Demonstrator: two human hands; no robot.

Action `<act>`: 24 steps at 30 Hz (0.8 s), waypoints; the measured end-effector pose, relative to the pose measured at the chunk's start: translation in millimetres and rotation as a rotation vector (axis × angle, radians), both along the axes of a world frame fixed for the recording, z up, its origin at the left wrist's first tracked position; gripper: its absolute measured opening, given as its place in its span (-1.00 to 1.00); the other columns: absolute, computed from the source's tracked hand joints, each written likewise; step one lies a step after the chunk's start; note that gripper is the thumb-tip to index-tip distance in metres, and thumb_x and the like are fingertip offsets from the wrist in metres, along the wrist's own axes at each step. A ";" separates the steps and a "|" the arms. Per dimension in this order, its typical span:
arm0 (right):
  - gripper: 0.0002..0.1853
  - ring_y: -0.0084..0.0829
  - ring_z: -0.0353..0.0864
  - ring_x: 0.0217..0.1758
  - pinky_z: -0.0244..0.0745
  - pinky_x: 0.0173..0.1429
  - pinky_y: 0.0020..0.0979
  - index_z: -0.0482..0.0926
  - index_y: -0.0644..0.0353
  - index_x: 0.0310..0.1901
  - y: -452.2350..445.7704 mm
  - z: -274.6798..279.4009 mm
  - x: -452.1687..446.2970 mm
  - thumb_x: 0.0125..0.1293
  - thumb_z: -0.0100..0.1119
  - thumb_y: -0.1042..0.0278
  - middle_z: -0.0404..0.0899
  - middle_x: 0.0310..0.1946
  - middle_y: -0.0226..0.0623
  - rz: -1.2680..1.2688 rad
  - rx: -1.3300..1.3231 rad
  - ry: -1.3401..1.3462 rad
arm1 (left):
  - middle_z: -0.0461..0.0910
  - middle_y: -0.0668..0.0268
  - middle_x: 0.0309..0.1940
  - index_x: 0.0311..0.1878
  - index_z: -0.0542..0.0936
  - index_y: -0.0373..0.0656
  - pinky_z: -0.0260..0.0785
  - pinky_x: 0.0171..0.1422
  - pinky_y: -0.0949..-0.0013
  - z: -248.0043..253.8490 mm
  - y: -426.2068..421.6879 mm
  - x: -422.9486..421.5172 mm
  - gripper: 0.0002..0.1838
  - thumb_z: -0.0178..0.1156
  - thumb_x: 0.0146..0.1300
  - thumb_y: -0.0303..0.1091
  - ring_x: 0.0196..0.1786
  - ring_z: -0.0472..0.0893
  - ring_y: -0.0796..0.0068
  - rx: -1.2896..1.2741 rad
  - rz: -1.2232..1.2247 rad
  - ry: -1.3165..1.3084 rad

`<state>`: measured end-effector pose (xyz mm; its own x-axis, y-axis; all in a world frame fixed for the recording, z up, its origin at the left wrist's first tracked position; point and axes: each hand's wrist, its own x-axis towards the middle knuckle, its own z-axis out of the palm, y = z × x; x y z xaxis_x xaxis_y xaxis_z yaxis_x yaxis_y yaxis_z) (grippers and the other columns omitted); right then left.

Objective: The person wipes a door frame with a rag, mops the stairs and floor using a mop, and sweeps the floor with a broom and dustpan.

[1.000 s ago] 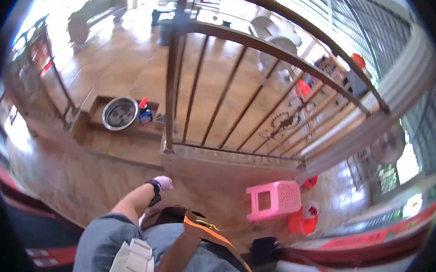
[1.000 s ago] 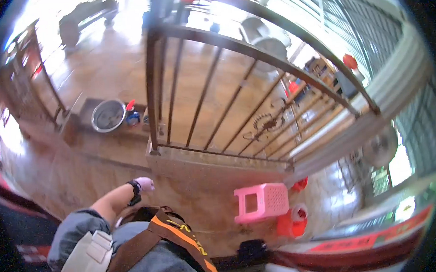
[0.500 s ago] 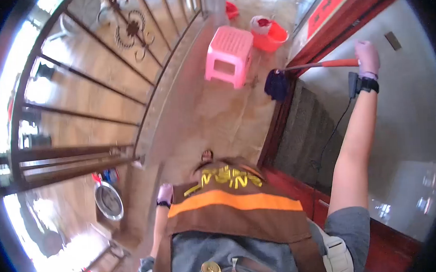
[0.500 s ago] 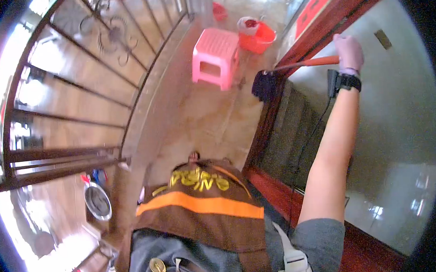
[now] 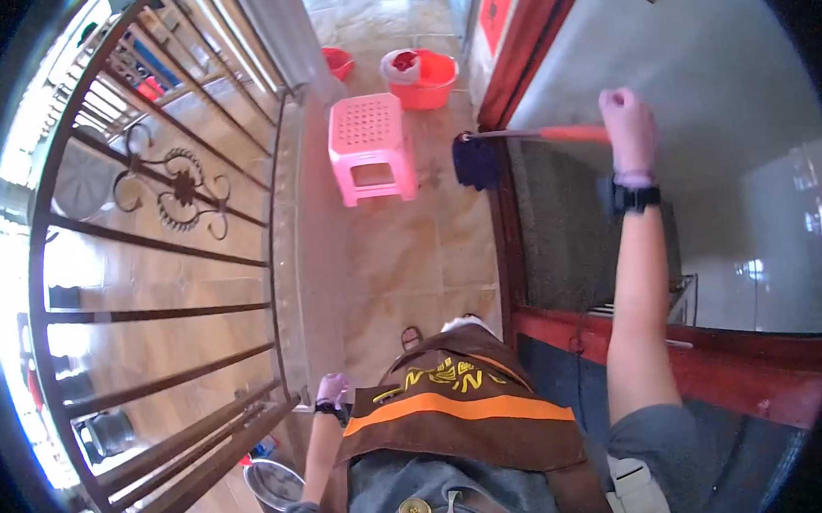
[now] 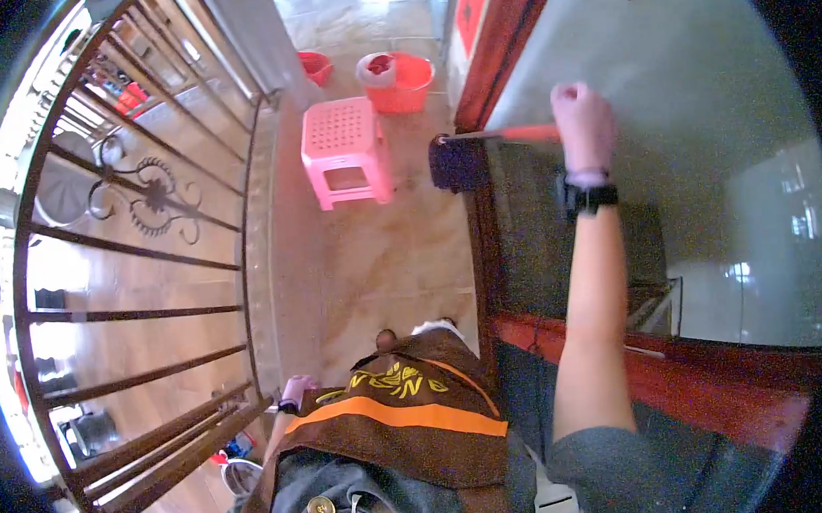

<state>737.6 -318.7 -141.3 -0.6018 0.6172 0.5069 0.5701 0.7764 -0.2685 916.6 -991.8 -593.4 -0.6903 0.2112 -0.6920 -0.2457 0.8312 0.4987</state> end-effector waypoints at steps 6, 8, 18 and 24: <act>-0.54 -0.06 0.59 -0.24 0.47 -0.20 -0.17 0.51 0.26 -0.13 -54.2 -68.4 110.5 0.24 0.02 -0.05 0.59 -0.39 0.01 -0.132 -0.018 -0.131 | 0.61 0.11 -0.45 -0.54 0.58 -0.16 0.46 -0.25 0.17 -81.4 41.7 -112.5 -0.82 0.07 0.02 -0.29 -0.34 0.60 0.16 -0.161 -1.041 0.451; -0.45 -0.01 0.60 -0.31 0.46 -0.21 -0.07 0.46 0.34 -0.06 -74.1 -79.4 136.7 0.22 0.02 -0.07 0.58 -0.40 0.07 -0.255 -0.168 -0.308 | 0.58 -0.01 -0.39 -0.48 0.58 -0.24 0.43 -0.14 0.10 -13.0 131.6 -172.8 -0.75 0.02 0.04 -0.26 -0.25 0.58 0.03 -0.140 -0.806 0.251; -0.43 -0.17 0.50 0.06 0.38 0.11 -0.28 0.31 0.36 0.13 -54.9 -168.6 231.1 0.13 0.18 0.24 0.44 0.03 0.06 -0.153 -1.214 -0.208 | 0.26 -0.08 0.19 0.29 0.16 -0.11 0.33 0.16 0.12 134.3 571.7 -220.3 -0.18 0.30 -0.09 -0.30 0.05 0.46 -0.08 0.590 -1.103 0.284; -0.43 -0.30 0.43 0.14 0.30 0.19 -0.41 0.23 0.37 0.21 -30.7 -208.6 274.0 0.18 0.15 0.43 0.40 0.12 -0.11 0.088 -1.460 -0.238 | 0.39 0.09 -0.09 0.04 0.39 0.04 0.49 -0.24 0.09 145.8 644.7 -219.6 -0.45 0.31 -0.09 -0.22 -0.23 0.57 0.02 0.369 -1.610 0.132</act>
<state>1011.6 -349.4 -350.0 -0.6410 0.4400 -0.6289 0.6784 -0.0585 -0.7324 697.0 -347.1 -447.7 0.3387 0.8498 -0.4038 0.7509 0.0144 0.6603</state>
